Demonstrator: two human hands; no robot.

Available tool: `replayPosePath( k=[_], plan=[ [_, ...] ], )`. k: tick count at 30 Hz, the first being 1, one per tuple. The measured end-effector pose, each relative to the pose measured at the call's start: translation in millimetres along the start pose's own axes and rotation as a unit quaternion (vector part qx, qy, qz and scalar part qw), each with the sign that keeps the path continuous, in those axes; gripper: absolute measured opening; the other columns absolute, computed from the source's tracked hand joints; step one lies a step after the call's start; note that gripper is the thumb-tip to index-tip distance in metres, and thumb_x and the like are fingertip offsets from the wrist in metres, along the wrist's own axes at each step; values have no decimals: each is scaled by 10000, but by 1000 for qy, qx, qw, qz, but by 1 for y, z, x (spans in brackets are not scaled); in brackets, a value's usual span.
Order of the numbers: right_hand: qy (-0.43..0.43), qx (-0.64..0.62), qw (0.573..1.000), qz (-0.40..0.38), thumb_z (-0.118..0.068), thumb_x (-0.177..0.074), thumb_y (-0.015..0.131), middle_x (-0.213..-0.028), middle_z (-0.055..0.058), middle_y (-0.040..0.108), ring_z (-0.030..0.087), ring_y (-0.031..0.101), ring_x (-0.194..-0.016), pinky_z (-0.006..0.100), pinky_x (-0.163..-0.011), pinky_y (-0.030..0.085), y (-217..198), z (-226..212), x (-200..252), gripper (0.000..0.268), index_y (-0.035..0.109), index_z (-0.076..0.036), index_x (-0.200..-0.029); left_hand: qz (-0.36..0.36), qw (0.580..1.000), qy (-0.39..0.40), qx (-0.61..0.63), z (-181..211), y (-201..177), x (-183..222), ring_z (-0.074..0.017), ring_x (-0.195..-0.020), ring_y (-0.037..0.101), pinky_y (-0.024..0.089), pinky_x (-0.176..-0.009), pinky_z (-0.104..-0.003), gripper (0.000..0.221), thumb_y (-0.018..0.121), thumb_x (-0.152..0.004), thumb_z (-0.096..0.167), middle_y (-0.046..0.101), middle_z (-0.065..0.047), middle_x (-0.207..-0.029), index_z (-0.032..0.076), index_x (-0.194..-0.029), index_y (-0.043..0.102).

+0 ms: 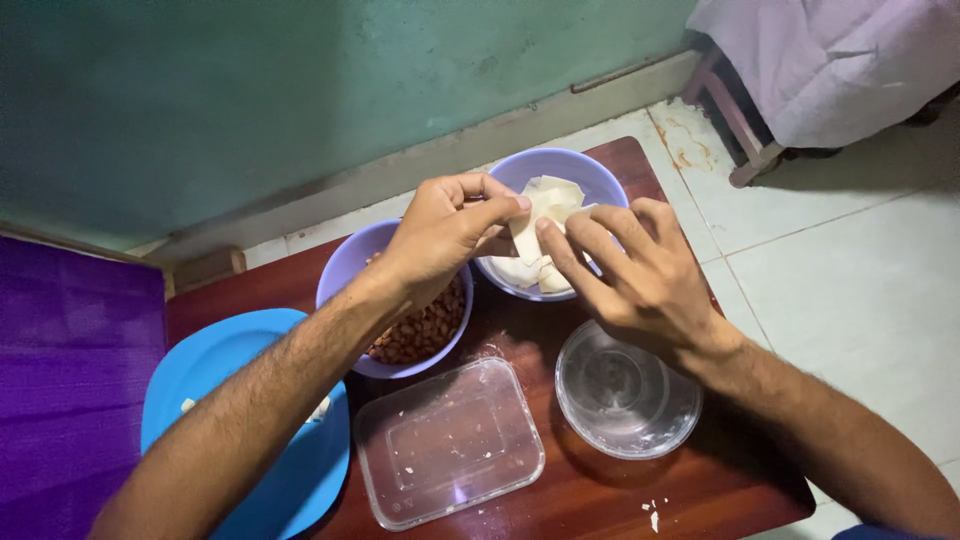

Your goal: The person picks up a square wrapper, places peanuts inside, and rolls the wrapper by hand into a cylinder before placing it on a plate with other completed rolls.

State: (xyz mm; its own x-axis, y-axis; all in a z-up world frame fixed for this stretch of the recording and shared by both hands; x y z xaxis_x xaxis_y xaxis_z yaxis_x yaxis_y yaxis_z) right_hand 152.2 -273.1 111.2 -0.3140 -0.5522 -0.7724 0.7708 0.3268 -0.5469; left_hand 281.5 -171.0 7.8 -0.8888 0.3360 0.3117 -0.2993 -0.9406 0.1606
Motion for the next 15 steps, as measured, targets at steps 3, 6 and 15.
replayPosePath(
  k=[3,6,15],
  plan=[
    [-5,6,1000,3,68,-956,626,-871,106,592,246,619,-797,381,-731,497,-1,-2,4,186,769,-42,-1001,6,1000,-2,4,0,-3,2,-166,-682,712,668,-702,-333,173,763,-788,60,691,-151,-721,-61,-900,713],
    [-3,2,1000,-6,46,-951,638,-873,105,599,250,606,-798,389,-752,482,5,1,12,157,764,-45,-968,8,1000,-5,4,-1,-5,0,-159,-667,710,668,-693,-330,150,746,-789,48,701,-155,-714,-56,-893,718],
    [4,-40,999,19,32,-960,600,-902,119,611,259,621,-807,401,-757,491,4,1,5,185,768,-28,-1010,-1,1000,0,1,1,1,4,-163,-670,710,667,-699,-337,153,746,-793,46,703,-162,-713,-62,-895,712]
  ],
)
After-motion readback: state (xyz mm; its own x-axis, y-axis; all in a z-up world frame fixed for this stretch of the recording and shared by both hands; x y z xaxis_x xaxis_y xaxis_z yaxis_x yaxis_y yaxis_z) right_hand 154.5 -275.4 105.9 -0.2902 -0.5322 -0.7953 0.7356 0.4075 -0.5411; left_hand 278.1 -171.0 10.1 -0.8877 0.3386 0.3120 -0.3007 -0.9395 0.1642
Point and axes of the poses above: each hand's wrist, its own x-axis away from the middle knuckle, its own y-axis out of the palm, z = x × y, the point moved 10 cm from there along -x, towards the middle knuckle
